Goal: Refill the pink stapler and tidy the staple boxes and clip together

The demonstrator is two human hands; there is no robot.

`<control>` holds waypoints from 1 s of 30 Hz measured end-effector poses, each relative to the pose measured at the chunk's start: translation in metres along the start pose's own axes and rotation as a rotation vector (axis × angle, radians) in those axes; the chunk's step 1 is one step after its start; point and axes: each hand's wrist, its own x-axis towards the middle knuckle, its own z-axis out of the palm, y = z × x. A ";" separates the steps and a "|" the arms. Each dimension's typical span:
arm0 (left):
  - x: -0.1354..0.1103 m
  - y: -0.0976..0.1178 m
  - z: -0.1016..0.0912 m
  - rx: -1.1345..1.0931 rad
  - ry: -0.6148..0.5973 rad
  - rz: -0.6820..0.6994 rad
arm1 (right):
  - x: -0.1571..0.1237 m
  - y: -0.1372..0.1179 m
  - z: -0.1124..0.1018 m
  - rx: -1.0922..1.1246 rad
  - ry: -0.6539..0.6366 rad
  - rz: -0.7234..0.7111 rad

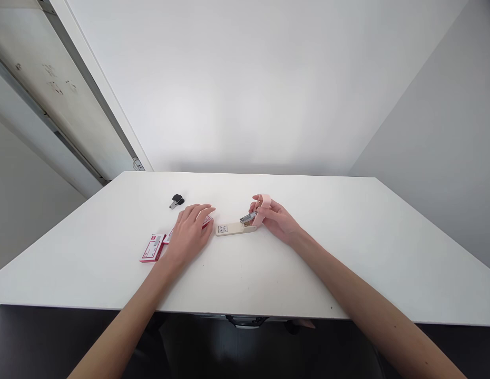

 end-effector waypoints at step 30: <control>0.000 0.005 -0.019 -0.491 0.227 -0.550 | -0.002 -0.001 -0.002 0.000 0.006 0.015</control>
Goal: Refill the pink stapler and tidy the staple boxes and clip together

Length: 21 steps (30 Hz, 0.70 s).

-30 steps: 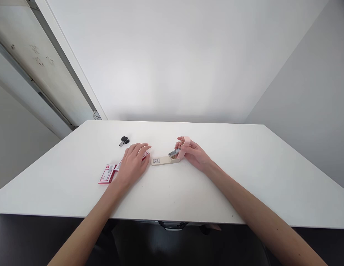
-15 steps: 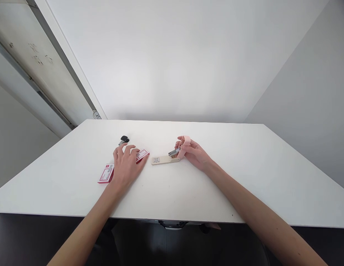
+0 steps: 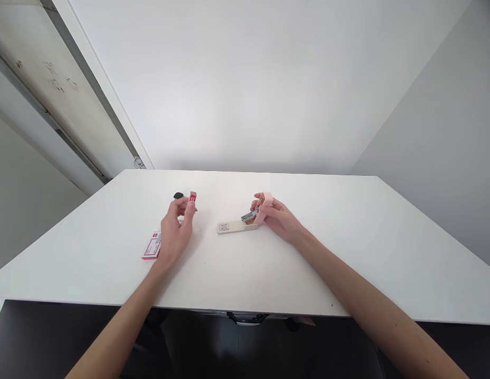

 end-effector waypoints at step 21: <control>-0.006 -0.055 -0.068 0.566 -0.445 0.280 | 0.001 0.002 0.001 0.004 -0.015 0.001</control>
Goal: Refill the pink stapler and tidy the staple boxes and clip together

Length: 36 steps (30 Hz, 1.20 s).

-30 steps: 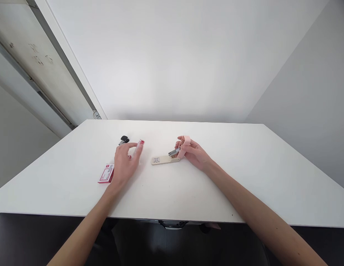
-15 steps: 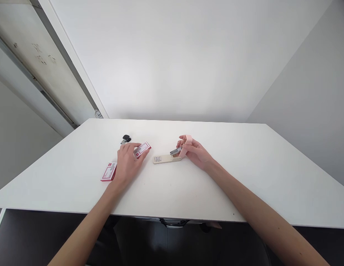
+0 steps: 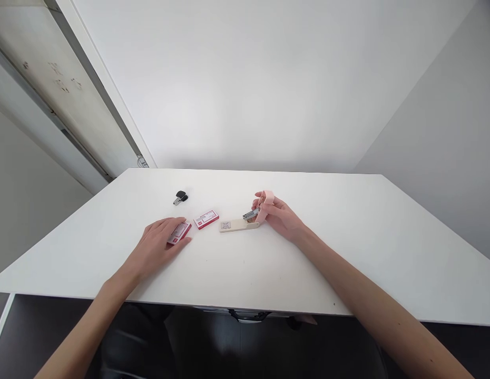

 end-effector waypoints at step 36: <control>-0.024 0.018 0.005 0.127 0.339 -0.022 | 0.001 -0.002 -0.002 0.010 0.045 -0.046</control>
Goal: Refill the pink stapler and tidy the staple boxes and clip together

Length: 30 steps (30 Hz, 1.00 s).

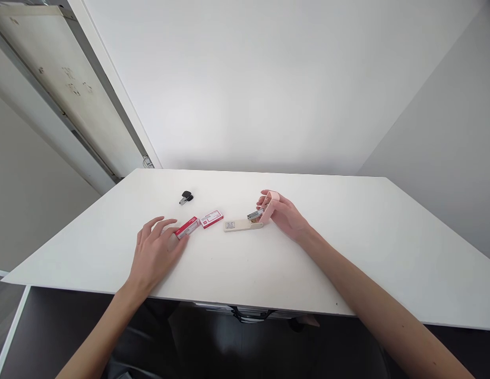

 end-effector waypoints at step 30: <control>0.000 0.091 -0.013 -0.959 -0.378 -0.429 | -0.019 -0.012 0.030 -0.986 0.471 -1.063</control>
